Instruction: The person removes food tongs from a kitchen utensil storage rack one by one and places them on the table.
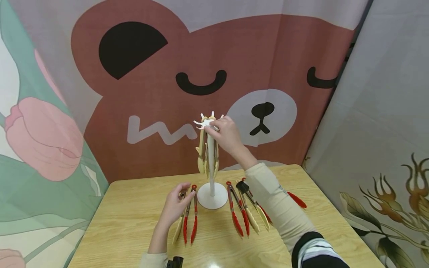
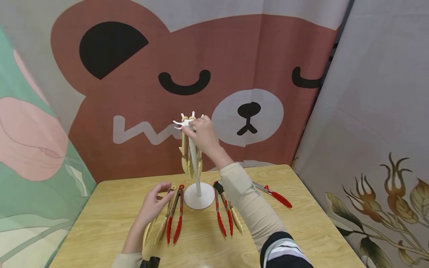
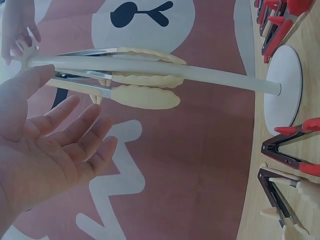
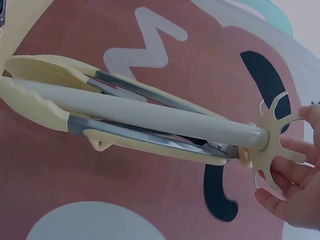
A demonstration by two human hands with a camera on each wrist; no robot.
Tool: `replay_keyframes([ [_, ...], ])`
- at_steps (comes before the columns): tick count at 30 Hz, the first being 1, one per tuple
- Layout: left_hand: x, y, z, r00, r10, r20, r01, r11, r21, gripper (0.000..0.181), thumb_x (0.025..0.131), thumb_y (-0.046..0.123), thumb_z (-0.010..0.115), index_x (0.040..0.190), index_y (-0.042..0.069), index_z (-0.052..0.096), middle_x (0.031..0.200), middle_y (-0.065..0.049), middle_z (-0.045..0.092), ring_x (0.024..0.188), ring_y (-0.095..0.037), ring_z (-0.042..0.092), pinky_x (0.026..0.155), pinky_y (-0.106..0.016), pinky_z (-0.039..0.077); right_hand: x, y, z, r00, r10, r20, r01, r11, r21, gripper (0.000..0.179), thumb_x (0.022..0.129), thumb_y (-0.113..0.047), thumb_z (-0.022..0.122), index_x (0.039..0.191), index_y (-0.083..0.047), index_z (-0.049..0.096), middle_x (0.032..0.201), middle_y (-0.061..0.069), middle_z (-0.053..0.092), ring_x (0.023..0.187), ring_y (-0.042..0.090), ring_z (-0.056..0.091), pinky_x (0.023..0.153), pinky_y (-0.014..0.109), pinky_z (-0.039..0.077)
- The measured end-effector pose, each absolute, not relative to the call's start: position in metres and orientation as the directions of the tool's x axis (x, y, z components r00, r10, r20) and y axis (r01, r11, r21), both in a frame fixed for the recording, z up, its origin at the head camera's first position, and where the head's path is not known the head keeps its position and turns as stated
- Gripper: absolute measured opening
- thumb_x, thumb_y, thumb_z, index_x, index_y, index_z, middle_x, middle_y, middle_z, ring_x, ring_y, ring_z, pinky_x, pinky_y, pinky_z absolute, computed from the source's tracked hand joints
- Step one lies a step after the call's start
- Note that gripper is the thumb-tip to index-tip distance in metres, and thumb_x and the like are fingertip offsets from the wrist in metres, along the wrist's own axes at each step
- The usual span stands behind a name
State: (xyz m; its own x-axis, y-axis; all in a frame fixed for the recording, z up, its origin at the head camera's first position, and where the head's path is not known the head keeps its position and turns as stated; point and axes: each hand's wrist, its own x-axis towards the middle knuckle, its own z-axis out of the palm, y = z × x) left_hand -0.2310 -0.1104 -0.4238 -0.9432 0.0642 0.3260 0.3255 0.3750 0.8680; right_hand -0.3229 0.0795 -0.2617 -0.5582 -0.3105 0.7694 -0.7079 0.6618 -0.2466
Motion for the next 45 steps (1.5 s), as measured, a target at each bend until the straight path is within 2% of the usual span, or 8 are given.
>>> replay_keyframes([
  [7, -0.229, -0.108, -0.426, -0.941, 0.077, 0.331, 0.334, 0.39, 0.858, 0.034, 0.084, 0.019, 0.063, 0.112, 0.001, 0.056, 0.109, -0.011, 0.058, 0.103, -0.028, 0.051, 0.081, -0.043, 0.044, -0.33, 0.091, -0.265, -0.604, -0.297, 0.739, -0.725, 0.591, -0.355, 0.022, 0.086, -0.015, 0.056, 0.096, 0.0, 0.069, 0.097, 0.013, 0.065, 0.084, 0.022, 0.052, 0.071, 0.032, 0.045],
  [15, -0.229, -0.107, -0.427, -0.936, 0.091, 0.34, 0.347, 0.398, 0.849, 0.033, 0.085, 0.021, 0.062, 0.113, 0.003, 0.057, 0.109, -0.01, 0.058, 0.102, -0.026, 0.051, 0.081, -0.041, 0.044, -0.333, 0.099, -0.264, -0.556, -0.327, 0.764, -0.764, 0.564, -0.314, 0.023, 0.085, -0.009, 0.051, 0.094, 0.003, 0.069, 0.099, 0.018, 0.064, 0.088, 0.027, 0.053, 0.076, 0.036, 0.043],
  [20, -0.229, -0.108, -0.428, -0.931, 0.09, 0.353, 0.359, 0.393, 0.846, 0.031, 0.085, 0.019, 0.062, 0.111, 0.002, 0.058, 0.107, -0.01, 0.059, 0.1, -0.028, 0.052, 0.077, -0.04, 0.045, -0.337, 0.105, -0.264, -0.531, -0.323, 0.784, -0.795, 0.51, -0.328, 0.022, 0.084, -0.004, 0.051, 0.093, 0.008, 0.067, 0.097, 0.02, 0.064, 0.09, 0.03, 0.055, 0.078, 0.037, 0.043],
  [28, -0.227, -0.106, -0.429, -0.932, 0.098, 0.348, 0.359, 0.376, 0.854, 0.029, 0.084, 0.016, 0.063, 0.109, 0.002, 0.059, 0.105, -0.009, 0.059, 0.1, -0.031, 0.052, 0.074, -0.036, 0.044, -0.341, 0.115, -0.264, -0.596, -0.31, 0.741, -0.776, 0.457, -0.433, 0.025, 0.085, -0.002, 0.048, 0.099, 0.008, 0.065, 0.103, 0.019, 0.062, 0.097, 0.028, 0.054, 0.082, 0.035, 0.043],
  [32, -0.226, -0.107, -0.429, -0.933, 0.101, 0.346, 0.357, 0.374, 0.856, 0.028, 0.084, 0.015, 0.062, 0.108, 0.002, 0.059, 0.104, -0.009, 0.059, 0.099, -0.03, 0.052, 0.073, -0.037, 0.045, -0.346, 0.121, -0.267, -0.624, -0.305, 0.72, -0.769, 0.402, -0.496, 0.027, 0.086, -0.001, 0.044, 0.101, 0.007, 0.065, 0.105, 0.019, 0.061, 0.101, 0.027, 0.053, 0.087, 0.035, 0.041],
  [35, -0.225, -0.107, -0.429, -0.935, 0.108, 0.337, 0.352, 0.378, 0.856, 0.027, 0.084, 0.016, 0.062, 0.108, 0.002, 0.059, 0.101, -0.007, 0.059, 0.095, -0.026, 0.053, 0.069, -0.032, 0.045, -0.351, 0.125, -0.269, -0.63, -0.3, 0.716, -0.771, 0.351, -0.531, 0.027, 0.086, 0.002, 0.042, 0.101, 0.008, 0.064, 0.104, 0.02, 0.061, 0.103, 0.028, 0.053, 0.091, 0.034, 0.038],
  [41, -0.224, -0.108, -0.429, -0.937, 0.111, 0.333, 0.349, 0.38, 0.857, 0.029, 0.085, 0.018, 0.061, 0.109, 0.001, 0.059, 0.102, -0.007, 0.059, 0.095, -0.023, 0.052, 0.071, -0.03, 0.045, -0.352, 0.126, -0.269, -0.631, -0.3, 0.715, -0.773, 0.319, -0.549, 0.027, 0.087, 0.002, 0.042, 0.101, 0.009, 0.064, 0.105, 0.02, 0.061, 0.104, 0.027, 0.051, 0.092, 0.034, 0.037],
  [45, -0.223, -0.108, -0.428, -0.939, 0.115, 0.325, 0.344, 0.38, 0.859, 0.03, 0.086, 0.018, 0.061, 0.109, 0.0, 0.058, 0.104, -0.009, 0.058, 0.096, -0.023, 0.052, 0.071, -0.029, 0.045, -0.345, 0.125, -0.267, -0.656, -0.295, 0.695, -0.749, 0.371, -0.549, 0.026, 0.09, -0.008, 0.047, 0.101, 0.007, 0.065, 0.111, 0.018, 0.059, 0.108, 0.026, 0.047, 0.09, 0.037, 0.037],
])
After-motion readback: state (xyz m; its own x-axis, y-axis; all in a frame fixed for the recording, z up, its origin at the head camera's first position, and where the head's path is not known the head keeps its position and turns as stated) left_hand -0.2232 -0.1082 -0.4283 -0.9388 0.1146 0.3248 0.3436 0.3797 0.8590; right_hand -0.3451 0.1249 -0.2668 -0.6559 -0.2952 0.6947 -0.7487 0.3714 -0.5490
